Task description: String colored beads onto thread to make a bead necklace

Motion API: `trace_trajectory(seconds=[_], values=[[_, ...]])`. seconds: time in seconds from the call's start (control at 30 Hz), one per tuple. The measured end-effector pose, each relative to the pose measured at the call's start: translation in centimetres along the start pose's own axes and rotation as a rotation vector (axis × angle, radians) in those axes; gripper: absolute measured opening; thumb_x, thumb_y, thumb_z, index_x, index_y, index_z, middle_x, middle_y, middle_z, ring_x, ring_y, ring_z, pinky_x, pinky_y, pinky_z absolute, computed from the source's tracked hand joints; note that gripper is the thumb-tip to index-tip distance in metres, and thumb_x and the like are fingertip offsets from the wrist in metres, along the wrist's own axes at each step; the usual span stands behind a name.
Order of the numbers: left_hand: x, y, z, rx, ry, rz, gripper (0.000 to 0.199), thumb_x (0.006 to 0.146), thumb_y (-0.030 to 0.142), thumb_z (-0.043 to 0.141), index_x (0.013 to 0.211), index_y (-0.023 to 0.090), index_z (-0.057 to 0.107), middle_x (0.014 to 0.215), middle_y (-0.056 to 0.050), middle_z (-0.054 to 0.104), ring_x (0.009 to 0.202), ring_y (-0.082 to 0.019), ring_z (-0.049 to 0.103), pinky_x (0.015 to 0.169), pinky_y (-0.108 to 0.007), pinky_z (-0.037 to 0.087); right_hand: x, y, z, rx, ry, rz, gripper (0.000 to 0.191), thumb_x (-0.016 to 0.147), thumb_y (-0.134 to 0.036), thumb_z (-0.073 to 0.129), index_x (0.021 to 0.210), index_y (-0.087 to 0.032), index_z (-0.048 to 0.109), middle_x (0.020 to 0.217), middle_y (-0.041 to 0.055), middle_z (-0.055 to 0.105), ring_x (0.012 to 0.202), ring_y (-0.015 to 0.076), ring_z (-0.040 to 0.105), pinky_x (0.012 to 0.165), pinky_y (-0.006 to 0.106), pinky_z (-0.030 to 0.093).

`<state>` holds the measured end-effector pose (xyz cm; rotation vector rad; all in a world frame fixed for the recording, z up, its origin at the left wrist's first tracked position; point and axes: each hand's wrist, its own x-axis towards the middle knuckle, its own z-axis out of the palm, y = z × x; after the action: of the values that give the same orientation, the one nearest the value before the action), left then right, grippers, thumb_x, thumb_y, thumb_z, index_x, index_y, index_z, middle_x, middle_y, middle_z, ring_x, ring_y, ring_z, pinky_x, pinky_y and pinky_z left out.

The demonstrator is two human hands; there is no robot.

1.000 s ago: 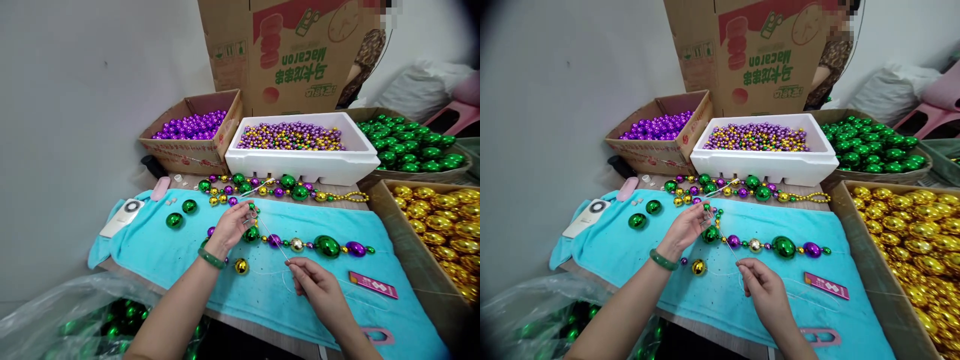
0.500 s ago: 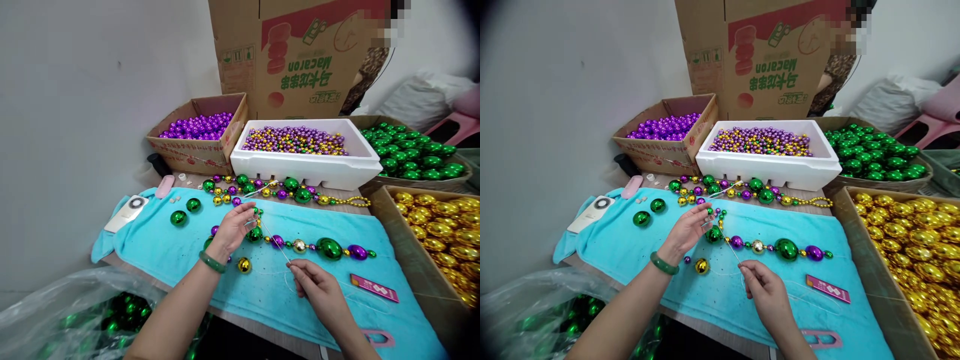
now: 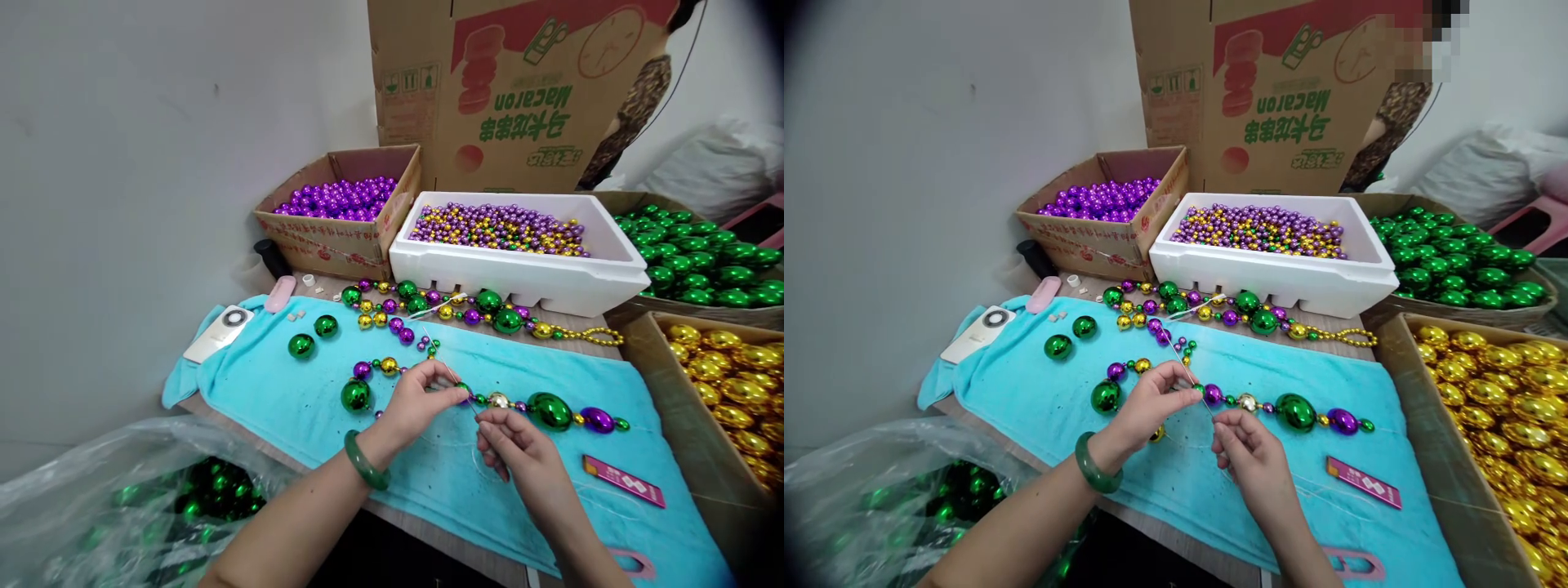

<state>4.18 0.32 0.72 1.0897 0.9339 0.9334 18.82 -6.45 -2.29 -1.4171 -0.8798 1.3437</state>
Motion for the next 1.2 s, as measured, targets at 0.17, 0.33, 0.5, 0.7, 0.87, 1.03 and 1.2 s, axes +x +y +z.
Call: trace_trajectory(seconds=[0.17, 0.33, 0.5, 0.7, 0.87, 1.03, 1.2], values=[[-0.2, 0.3, -0.4, 0.086, -0.013, 0.028, 0.017, 0.066, 0.022, 0.072, 0.076, 0.016, 0.061, 0.073, 0.000, 0.058, 0.070, -0.012, 0.053, 0.069, -0.025, 0.041, 0.5, 0.4, 0.3, 0.031, -0.017, 0.004, 0.039, 0.066, -0.051, 0.072, 0.079, -0.016, 0.062, 0.057, 0.0005, 0.058, 0.045, 0.0119, 0.051, 0.036, 0.020, 0.031], [-0.4, -0.5, -0.6, 0.217, -0.153, -0.017, 0.013, 0.068, 0.018, 0.069, 0.080, 0.015, 0.063, 0.074, -0.001, 0.059, 0.071, -0.012, 0.053, 0.067, -0.023, 0.040, 0.8, 0.6, 0.8, 0.042, -0.007, 0.016, 0.040, 0.064, -0.053, 0.073, 0.077, -0.017, 0.060, 0.056, 0.0000, 0.057, 0.045, 0.0113, 0.049, 0.036, 0.019, 0.030], [-0.4, -0.9, -1.5, 0.323, -0.255, -0.083, 0.029, 0.067, 0.027, 0.072, 0.094, 0.017, 0.067, 0.083, -0.003, 0.065, 0.074, -0.014, 0.056, 0.068, -0.025, 0.042, 0.8, 0.8, 0.3, 0.026, -0.026, 0.031, 0.037, 0.067, -0.051, 0.072, 0.077, -0.017, 0.060, 0.056, -0.0004, 0.056, 0.047, 0.0116, 0.049, 0.038, 0.020, 0.032], [2.9, 0.2, -6.6, 0.736, -0.003, 0.125, 0.025, 0.078, 0.036, 0.062, 0.098, 0.021, 0.067, 0.096, -0.005, 0.070, 0.083, -0.019, 0.062, 0.076, -0.032, 0.047, 1.1, 0.7, -0.9, 0.042, 0.057, 0.008, 0.035, 0.066, -0.048, 0.074, 0.071, -0.017, 0.061, 0.056, -0.0003, 0.055, 0.047, 0.0109, 0.048, 0.037, 0.020, 0.033], [7.7, 0.8, -13.1, 1.160, 0.417, 0.150, 0.023, 0.081, 0.025, 0.056, 0.102, 0.017, 0.065, 0.106, -0.011, 0.067, 0.096, -0.024, 0.061, 0.089, -0.037, 0.045, 1.1, 0.5, -1.5, 0.076, 0.096, 0.008, 0.034, 0.065, -0.047, 0.075, 0.073, -0.016, 0.061, 0.057, 0.0000, 0.056, 0.047, 0.0112, 0.048, 0.037, 0.020, 0.033], [10.3, -0.2, -16.4, 1.235, 0.474, 0.098, 0.031, 0.080, 0.019, 0.056, 0.109, 0.012, 0.061, 0.113, -0.016, 0.063, 0.107, -0.028, 0.057, 0.095, -0.039, 0.041, 1.2, 0.5, -1.6, 0.100, 0.112, 0.012, 0.034, 0.065, -0.046, 0.075, 0.074, -0.016, 0.062, 0.056, -0.0002, 0.056, 0.046, 0.0104, 0.048, 0.037, 0.019, 0.032], [11.5, -0.9, -16.8, 1.253, 0.443, 0.040, 0.040, 0.076, 0.025, 0.063, 0.115, 0.014, 0.058, 0.115, -0.014, 0.063, 0.108, -0.026, 0.057, 0.094, -0.036, 0.042, 1.4, 0.5, -1.6, 0.097, 0.106, 0.021, 0.036, 0.065, -0.047, 0.076, 0.075, -0.016, 0.061, 0.056, 0.0002, 0.056, 0.046, 0.0104, 0.047, 0.036, 0.019, 0.032]])
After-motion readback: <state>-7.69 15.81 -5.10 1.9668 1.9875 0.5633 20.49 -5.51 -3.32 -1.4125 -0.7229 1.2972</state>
